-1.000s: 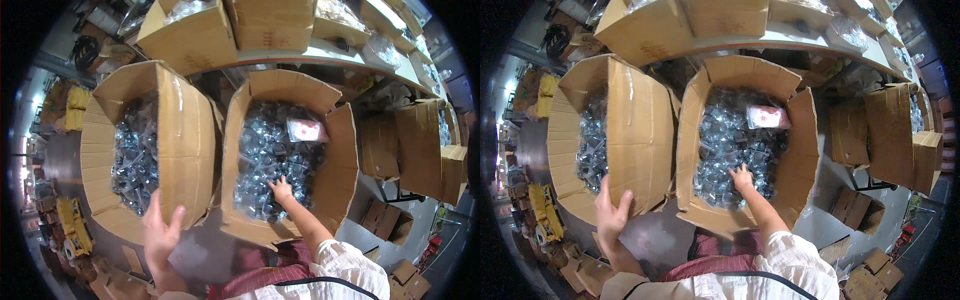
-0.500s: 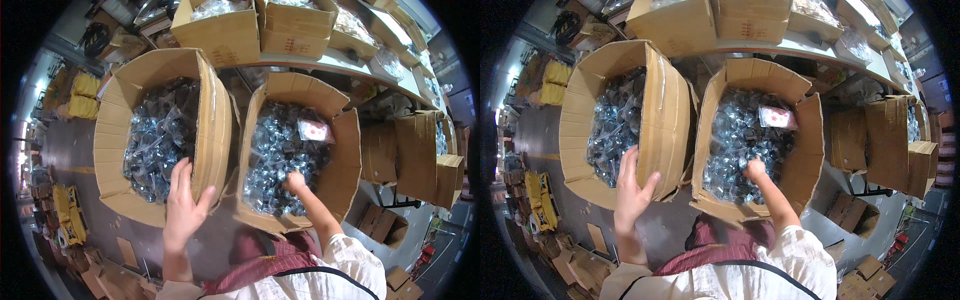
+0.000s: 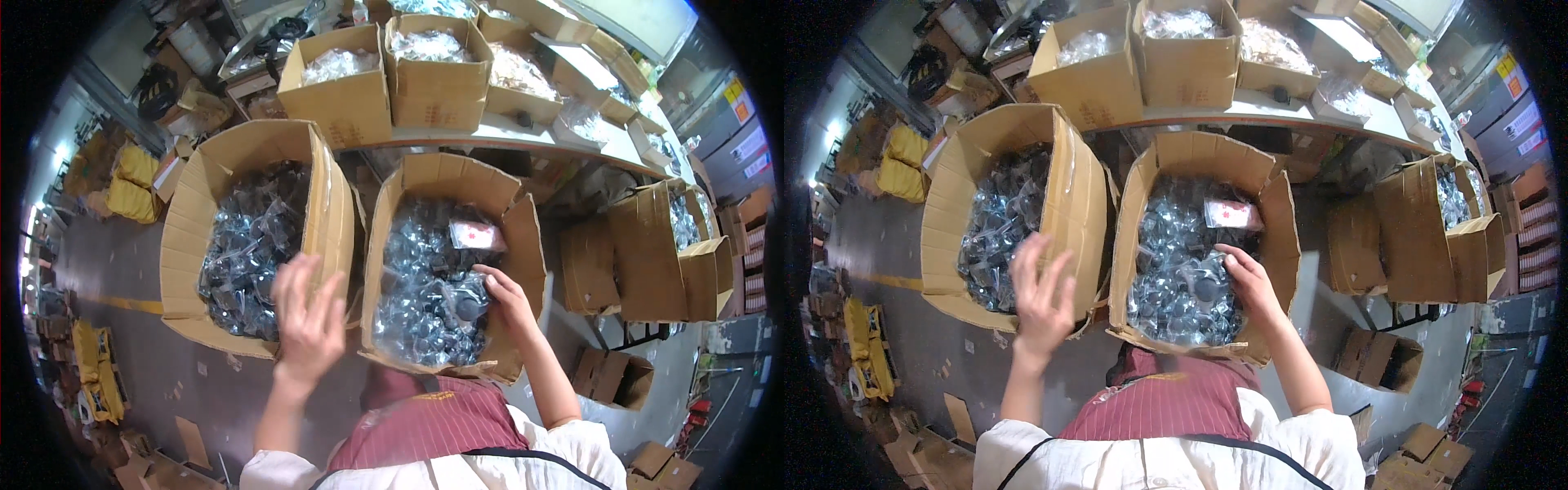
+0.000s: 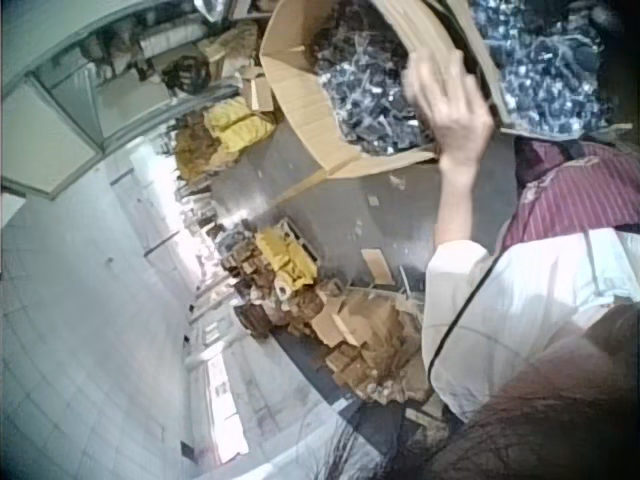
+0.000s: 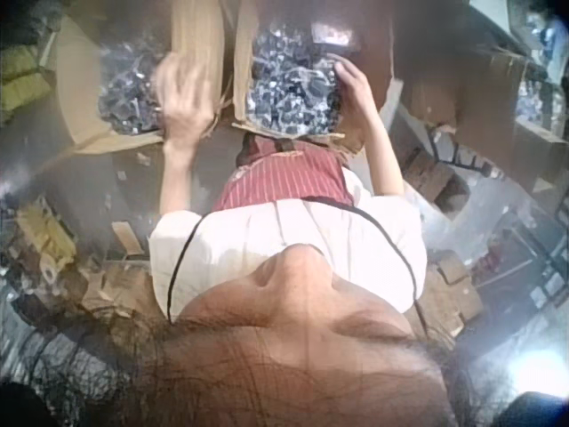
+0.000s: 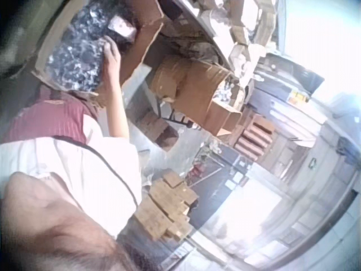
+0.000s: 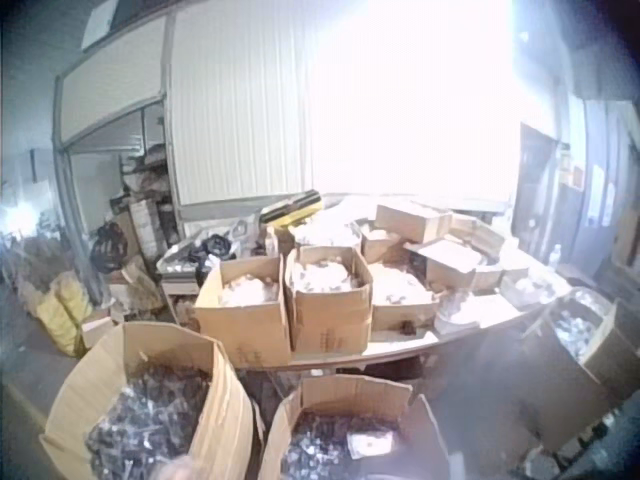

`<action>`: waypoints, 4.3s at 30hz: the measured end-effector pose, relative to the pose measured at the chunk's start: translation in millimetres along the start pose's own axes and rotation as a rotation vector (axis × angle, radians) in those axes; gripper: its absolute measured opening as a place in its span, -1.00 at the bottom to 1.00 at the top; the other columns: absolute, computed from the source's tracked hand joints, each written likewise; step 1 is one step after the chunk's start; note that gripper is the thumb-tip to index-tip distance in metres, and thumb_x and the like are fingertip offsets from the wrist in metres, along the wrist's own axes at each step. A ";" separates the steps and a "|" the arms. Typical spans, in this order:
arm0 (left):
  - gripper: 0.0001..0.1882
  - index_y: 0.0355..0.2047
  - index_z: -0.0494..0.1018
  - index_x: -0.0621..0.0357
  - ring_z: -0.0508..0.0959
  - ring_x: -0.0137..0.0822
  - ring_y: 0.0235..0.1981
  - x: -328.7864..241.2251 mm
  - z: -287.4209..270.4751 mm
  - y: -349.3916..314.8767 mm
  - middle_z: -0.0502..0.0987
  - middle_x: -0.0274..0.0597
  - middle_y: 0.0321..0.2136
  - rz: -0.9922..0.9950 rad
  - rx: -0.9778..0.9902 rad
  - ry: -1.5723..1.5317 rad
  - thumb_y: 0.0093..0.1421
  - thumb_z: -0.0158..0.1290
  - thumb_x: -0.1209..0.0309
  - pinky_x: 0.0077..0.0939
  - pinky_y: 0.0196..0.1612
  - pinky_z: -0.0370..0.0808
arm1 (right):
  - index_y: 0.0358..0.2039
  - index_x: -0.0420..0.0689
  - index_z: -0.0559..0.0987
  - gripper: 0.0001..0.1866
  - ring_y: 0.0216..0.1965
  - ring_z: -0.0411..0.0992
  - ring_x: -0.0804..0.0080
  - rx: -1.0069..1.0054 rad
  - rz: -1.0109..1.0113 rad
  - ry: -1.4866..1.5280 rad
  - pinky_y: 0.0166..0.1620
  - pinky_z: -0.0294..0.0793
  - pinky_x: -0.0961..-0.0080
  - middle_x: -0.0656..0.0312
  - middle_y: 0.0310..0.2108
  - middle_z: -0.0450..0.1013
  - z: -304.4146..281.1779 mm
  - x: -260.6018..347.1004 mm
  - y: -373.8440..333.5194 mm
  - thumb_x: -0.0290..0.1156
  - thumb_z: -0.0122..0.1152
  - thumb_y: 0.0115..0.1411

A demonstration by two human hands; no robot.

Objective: The person sorts and packs small plastic parts from a large cardboard box into individual plastic bags by hand.

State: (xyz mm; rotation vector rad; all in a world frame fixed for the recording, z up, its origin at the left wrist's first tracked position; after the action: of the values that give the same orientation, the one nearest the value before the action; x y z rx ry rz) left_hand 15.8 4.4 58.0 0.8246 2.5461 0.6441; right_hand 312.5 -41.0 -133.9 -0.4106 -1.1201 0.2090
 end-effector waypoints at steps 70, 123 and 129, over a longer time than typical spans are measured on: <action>-0.73 0.05 0.37 0.28 0.61 -0.36 -0.23 83.8 3.4 -75.0 0.53 -0.12 -0.16 -0.825 -0.132 -1.276 0.37 -0.06 0.53 -0.46 -0.17 0.62 | -0.20 -0.11 0.54 -0.84 -0.16 0.46 0.53 0.335 0.209 0.123 0.01 0.51 0.31 0.37 -0.24 0.49 75.9 -142.3 164.4 -0.29 0.14 0.36; -0.86 -0.14 0.44 0.22 0.55 -0.38 -0.40 108.7 -1.8 -78.2 0.53 -0.12 -0.20 -0.825 -0.352 -1.496 0.38 -0.08 0.48 -0.43 -0.29 0.57 | 0.33 0.25 0.35 -0.06 0.25 0.34 -0.10 0.583 0.298 -1.490 0.23 0.38 0.12 -0.01 0.18 0.45 111.7 -363.9 113.7 0.12 0.47 -0.10; -0.85 -0.16 0.47 0.28 0.59 -0.35 -0.37 101.7 4.6 -68.6 0.56 -0.08 -0.22 -0.808 -0.178 -1.422 0.37 -0.09 0.52 -0.45 -0.29 0.59 | 0.26 0.01 0.45 -0.06 0.05 0.53 0.09 0.466 0.211 -1.272 0.10 0.50 0.31 -0.01 0.02 0.56 94.2 -340.8 130.9 0.03 0.51 -0.17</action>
State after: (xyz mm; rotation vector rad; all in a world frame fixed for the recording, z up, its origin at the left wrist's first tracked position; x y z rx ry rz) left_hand -89.0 19.5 -4.2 0.0078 1.2444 -0.0590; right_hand 87.5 -26.6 -436.1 0.0873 -2.1936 0.9877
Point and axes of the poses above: each hand's wrist, its own y-axis towards the middle knuckle, its own z-axis out of the palm, x = y × z, the point moved 10 cm from there along y, towards the middle knuckle
